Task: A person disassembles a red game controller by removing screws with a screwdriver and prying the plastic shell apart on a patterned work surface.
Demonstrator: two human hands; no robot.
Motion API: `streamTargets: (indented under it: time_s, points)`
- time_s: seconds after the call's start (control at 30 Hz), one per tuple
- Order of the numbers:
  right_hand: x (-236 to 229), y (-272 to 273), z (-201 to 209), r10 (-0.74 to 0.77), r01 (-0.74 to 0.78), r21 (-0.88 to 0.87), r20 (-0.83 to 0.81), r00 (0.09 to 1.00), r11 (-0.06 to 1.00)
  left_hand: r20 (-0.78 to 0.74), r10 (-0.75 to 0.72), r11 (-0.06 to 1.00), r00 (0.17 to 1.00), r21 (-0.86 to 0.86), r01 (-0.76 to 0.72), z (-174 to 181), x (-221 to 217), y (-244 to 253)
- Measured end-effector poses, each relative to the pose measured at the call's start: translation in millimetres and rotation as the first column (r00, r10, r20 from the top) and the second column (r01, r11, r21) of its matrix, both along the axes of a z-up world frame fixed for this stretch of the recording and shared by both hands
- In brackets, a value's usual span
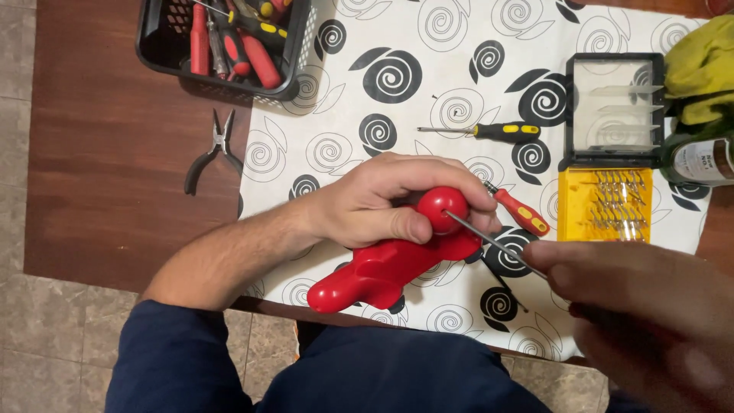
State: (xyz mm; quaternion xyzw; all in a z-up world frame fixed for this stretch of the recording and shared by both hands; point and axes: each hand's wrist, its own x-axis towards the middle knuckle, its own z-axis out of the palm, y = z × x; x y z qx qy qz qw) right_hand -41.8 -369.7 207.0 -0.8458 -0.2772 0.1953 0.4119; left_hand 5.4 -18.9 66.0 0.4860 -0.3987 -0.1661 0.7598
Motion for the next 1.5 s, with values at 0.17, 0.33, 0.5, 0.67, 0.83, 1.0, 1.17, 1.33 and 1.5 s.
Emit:
streamTargets:
  time_s: [0.17,0.33,0.5,0.67,0.83,1.0,1.17,1.33,1.5]
  points:
    - [4,2,-18,0.054,-0.046,-0.072,0.110,0.993,0.996,0.013,0.013,1.000,1.000,0.022,-0.014,-1,1,0]
    - [-11,14,-15,-0.186,0.191,0.002,-0.223,0.957,0.982,0.034,0.040,0.998,0.999,0.052,-0.042,-1,2,-1]
    - [10,44,-21,-0.068,0.134,-0.397,0.175,0.982,0.908,0.094,0.141,0.956,0.986,0.248,-0.160,1,6,-1]
    - [48,54,-33,0.239,-0.225,-0.083,0.369,0.898,0.971,0.003,0.168,0.945,0.986,0.285,-0.162,-5,15,3]
    - [27,49,-11,0.134,0.017,-0.208,0.689,0.712,0.978,0.003,0.199,0.925,0.980,0.331,-0.189,-11,18,6]
    - [45,47,3,0.197,-0.036,-0.246,0.671,0.715,0.969,-0.104,0.188,0.937,0.977,0.317,-0.147,-12,18,6]
    - [62,51,-5,0.374,-0.162,-0.373,0.617,0.693,0.914,-0.105,0.187,0.932,0.977,0.332,-0.143,-14,19,4]
    - [84,50,-19,0.542,-0.051,-0.581,0.720,0.435,0.812,-0.116,0.264,0.915,0.957,0.345,-0.211,-22,21,9]
    - [123,88,-12,-0.001,-0.159,-0.695,-0.224,0.975,0.702,0.387,0.329,0.634,0.861,0.585,-0.506,6,16,17]
